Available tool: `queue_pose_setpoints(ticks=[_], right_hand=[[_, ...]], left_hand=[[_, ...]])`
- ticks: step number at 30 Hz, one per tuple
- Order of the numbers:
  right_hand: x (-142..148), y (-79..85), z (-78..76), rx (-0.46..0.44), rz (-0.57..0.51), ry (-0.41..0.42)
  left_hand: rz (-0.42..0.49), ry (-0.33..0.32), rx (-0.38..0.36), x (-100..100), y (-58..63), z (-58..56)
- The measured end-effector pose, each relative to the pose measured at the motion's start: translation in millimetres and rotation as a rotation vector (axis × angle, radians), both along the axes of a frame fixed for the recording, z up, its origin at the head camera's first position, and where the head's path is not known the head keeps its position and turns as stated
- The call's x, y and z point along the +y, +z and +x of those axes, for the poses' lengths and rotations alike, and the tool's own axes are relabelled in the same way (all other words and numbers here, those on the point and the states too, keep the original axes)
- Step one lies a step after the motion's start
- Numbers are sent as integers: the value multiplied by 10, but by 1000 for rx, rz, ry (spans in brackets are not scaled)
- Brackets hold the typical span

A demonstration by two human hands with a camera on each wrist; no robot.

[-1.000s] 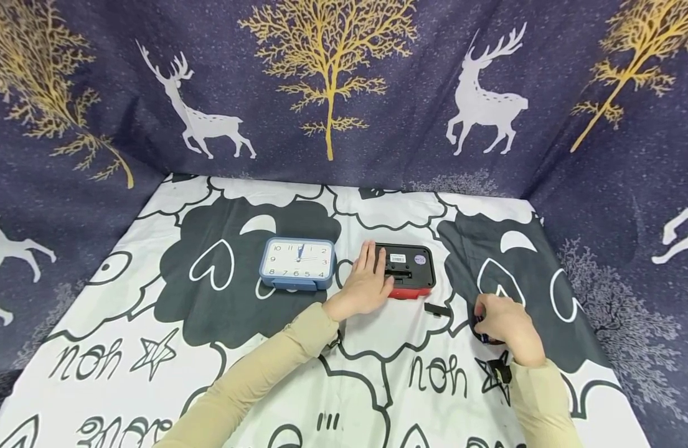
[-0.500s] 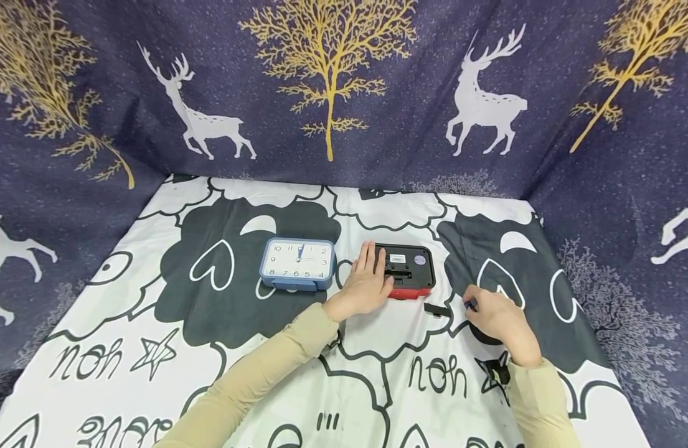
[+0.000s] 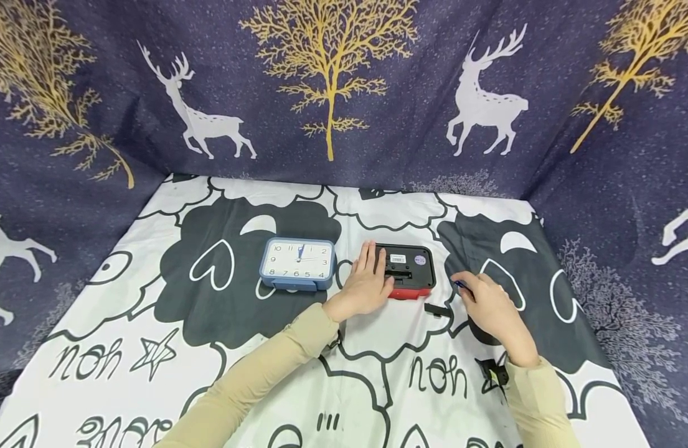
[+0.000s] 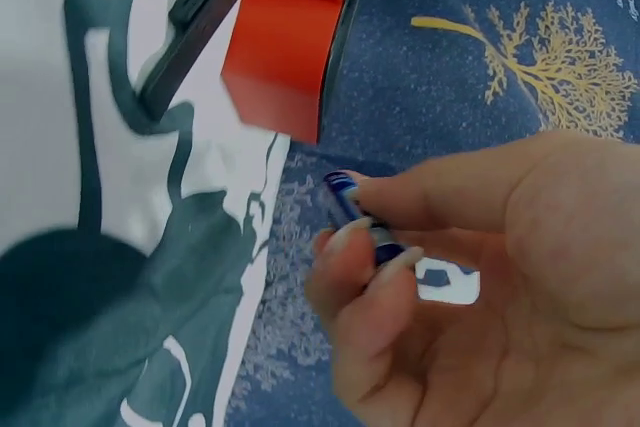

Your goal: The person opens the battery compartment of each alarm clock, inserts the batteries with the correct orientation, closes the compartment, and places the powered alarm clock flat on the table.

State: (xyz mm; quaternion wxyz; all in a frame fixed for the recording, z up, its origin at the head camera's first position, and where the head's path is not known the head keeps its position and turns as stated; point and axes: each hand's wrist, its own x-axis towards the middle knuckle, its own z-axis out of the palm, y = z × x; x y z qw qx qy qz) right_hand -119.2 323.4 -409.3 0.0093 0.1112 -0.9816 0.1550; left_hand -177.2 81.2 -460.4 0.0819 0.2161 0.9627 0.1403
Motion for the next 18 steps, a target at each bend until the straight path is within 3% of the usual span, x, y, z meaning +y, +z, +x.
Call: queue_pose_setpoints(ticks=[7,18], right_hand=[[-127,-44,-59,116,-101,51],[-275,-119,-119,311,-267,-25]], left_hand=[[9,0,0,-2,1,1],[12,-7,2,8,2,1]])
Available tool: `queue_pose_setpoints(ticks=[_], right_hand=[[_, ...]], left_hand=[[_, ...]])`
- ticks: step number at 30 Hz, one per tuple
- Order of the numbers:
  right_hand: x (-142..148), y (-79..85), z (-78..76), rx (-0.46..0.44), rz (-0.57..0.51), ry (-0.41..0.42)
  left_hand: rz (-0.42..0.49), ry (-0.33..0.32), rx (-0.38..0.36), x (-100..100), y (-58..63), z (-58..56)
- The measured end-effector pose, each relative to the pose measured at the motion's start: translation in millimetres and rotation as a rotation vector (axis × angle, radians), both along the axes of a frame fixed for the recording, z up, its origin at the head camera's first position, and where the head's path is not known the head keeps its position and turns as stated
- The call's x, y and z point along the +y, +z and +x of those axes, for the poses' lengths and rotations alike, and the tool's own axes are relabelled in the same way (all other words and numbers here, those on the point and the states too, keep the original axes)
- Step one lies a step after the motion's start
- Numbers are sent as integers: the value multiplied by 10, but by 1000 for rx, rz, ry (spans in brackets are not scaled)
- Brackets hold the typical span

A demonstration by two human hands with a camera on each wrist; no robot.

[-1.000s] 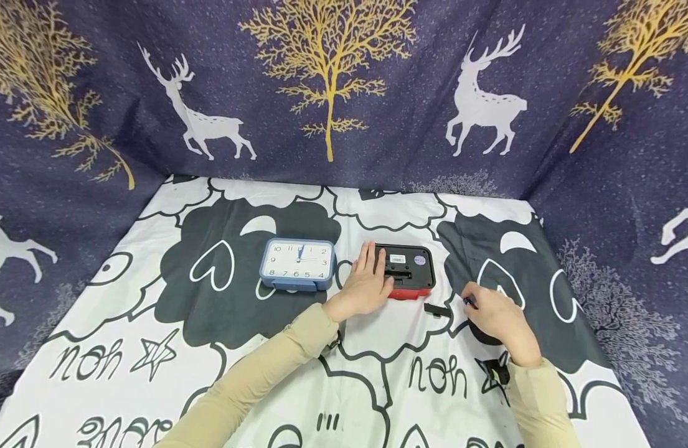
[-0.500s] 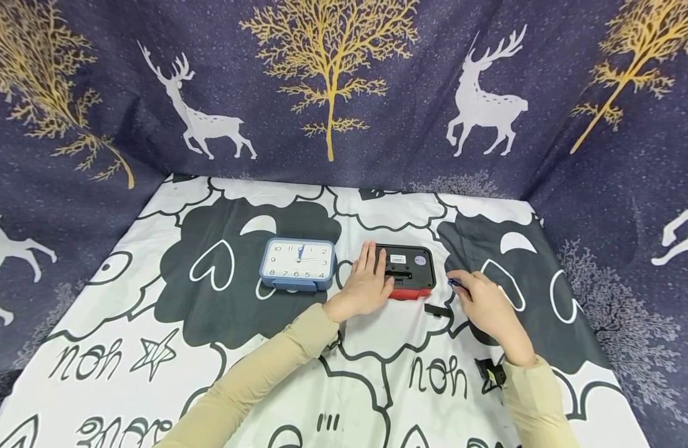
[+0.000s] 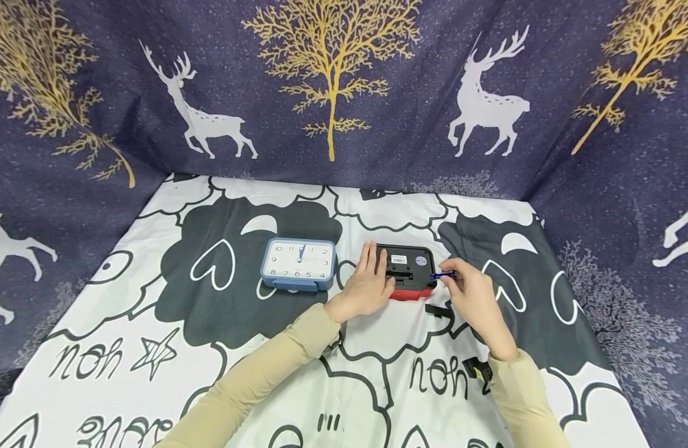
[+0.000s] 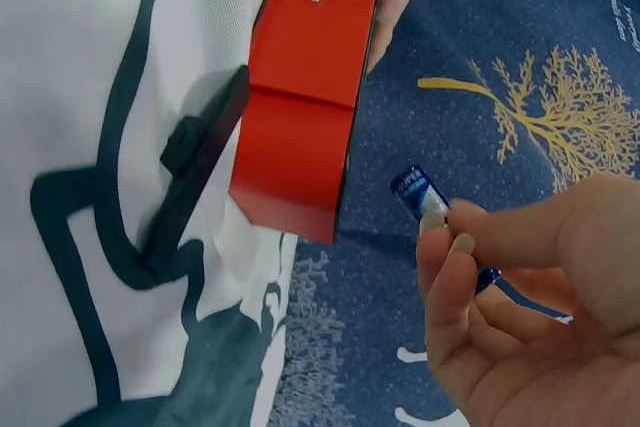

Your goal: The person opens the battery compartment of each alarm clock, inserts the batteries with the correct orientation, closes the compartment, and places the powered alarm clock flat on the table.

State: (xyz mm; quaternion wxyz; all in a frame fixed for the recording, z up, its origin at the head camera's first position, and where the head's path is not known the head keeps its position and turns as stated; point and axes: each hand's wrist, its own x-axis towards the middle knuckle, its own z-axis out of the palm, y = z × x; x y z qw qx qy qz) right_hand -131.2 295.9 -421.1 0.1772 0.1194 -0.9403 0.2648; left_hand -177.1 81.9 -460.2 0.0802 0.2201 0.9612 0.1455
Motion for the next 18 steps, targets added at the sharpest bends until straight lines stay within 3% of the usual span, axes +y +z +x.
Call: queue_pose_setpoints(ticks=[8,18], right_hand=[[-84,-33,-50,43,-59,9],[-194,-112,-141,-27,-71,57]], left_hand=[[-18,1,-23,2,-2,2],[-35,2,-5,6,11,-1]])
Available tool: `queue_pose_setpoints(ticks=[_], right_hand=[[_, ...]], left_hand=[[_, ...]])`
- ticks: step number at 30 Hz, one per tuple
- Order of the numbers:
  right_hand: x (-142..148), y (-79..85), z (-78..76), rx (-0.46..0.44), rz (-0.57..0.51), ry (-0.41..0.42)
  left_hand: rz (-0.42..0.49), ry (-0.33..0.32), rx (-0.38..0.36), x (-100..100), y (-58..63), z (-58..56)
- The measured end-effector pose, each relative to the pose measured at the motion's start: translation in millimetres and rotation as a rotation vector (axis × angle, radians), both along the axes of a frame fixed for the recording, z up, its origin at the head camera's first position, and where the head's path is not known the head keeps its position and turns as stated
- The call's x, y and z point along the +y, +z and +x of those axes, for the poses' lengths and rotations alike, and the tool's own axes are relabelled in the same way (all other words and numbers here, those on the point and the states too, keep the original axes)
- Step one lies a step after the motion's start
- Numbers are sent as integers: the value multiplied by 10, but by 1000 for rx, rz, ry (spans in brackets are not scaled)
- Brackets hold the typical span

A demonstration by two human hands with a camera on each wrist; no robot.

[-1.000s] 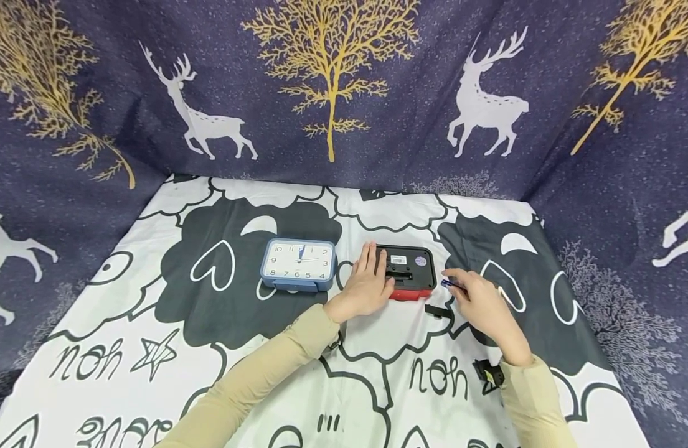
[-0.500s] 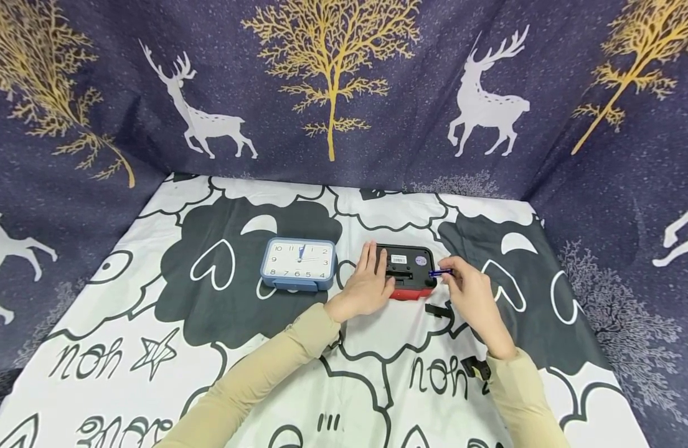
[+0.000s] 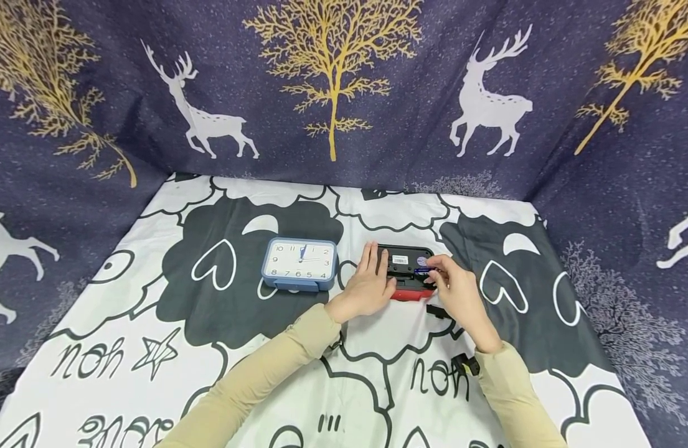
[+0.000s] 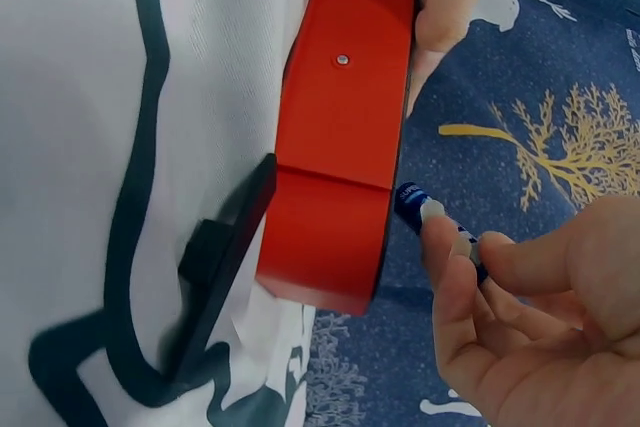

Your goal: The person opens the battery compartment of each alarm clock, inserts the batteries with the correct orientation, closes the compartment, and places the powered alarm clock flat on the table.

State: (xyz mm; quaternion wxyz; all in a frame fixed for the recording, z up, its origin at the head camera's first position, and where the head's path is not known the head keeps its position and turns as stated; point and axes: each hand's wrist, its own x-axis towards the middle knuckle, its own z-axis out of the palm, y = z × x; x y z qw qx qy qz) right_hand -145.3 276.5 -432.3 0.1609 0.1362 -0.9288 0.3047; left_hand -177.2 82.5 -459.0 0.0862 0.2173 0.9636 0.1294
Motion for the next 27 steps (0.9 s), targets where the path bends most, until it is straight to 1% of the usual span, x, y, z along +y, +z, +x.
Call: queue_pose_setpoints(ticks=[7,14,17,20,27], right_hand=[[-31,-39,-47,32,32,-23],[-67,-32,-102,48,7,4],[-74,-24,-131,49,7,1],[-79,-23,-150,34,-1,-11],[-103,-22,-164,-24,-63,-46]], left_hand=[[3,0,10,-2,20,17],[18,1,6,-7,35,14],[21,1,8,-5,30,12],[21,0,11,-4,21,12],[37,-9,-3,-2,6,9]])
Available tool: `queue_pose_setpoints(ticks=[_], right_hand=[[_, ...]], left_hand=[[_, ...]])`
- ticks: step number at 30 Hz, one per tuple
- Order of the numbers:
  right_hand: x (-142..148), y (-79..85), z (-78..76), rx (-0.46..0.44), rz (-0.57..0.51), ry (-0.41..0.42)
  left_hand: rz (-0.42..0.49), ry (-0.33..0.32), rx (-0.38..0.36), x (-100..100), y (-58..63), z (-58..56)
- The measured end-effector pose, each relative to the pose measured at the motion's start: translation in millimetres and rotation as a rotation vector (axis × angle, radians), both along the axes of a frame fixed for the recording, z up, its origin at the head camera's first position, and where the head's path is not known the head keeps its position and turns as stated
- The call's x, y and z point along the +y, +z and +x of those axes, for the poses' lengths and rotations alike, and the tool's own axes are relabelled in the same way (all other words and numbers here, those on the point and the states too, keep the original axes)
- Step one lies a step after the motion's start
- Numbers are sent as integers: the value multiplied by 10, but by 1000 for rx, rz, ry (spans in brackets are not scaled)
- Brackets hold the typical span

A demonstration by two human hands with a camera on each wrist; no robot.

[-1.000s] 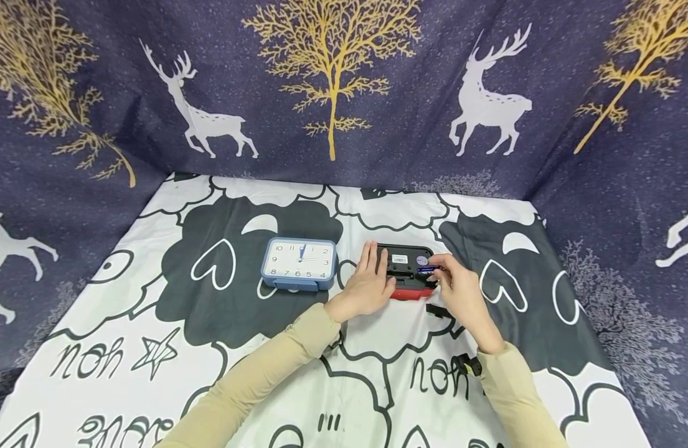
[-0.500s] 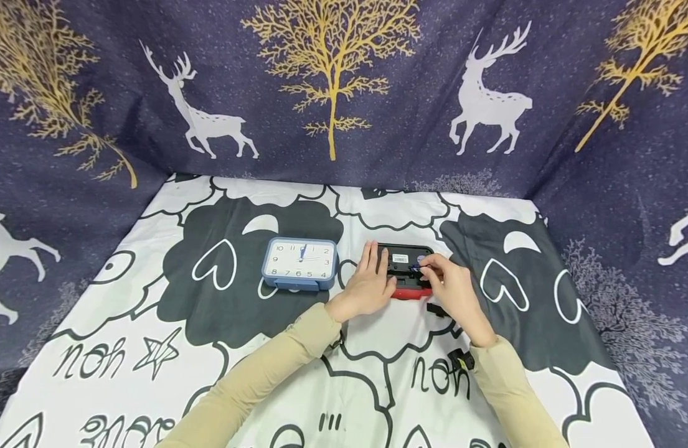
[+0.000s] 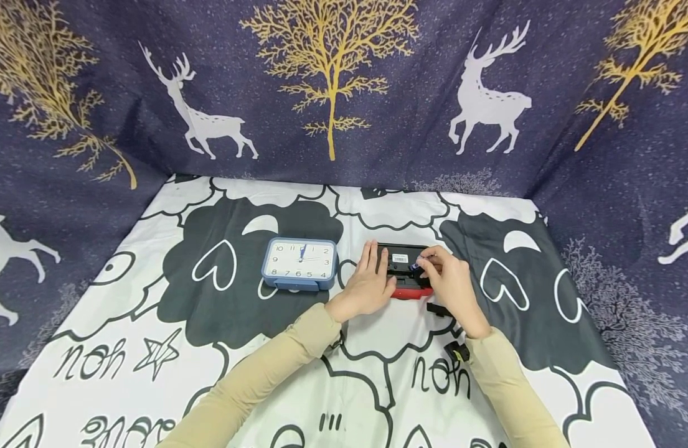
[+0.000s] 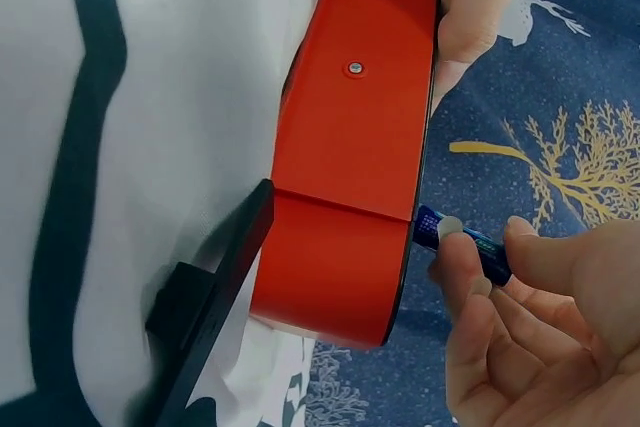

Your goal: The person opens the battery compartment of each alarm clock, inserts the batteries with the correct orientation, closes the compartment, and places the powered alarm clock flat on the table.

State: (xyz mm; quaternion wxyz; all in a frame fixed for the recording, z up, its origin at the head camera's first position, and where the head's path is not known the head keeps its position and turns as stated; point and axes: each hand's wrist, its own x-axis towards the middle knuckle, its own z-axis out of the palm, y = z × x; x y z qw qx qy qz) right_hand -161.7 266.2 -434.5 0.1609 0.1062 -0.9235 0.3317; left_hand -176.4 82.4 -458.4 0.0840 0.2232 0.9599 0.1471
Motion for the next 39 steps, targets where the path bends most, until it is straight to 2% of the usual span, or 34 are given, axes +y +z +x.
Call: queue_pose_setpoints(ticks=[4,11,27,35,39], right_hand=[[-9,10,6,-9,3,2],[-26,23,26,28,37,7],[-66,-28,25,7,16,24],[-83,-109,5,64,99,38],[-85,-106,5,41,88,15]], left_hand=[[4,-2,-5,1,1,-4],[12,0,-19,-5,4,-2],[-1,10,-27,4,-25,-14],[-7,5,-21,2,-32,-8],[-16,11,-4,6,-28,-9]])
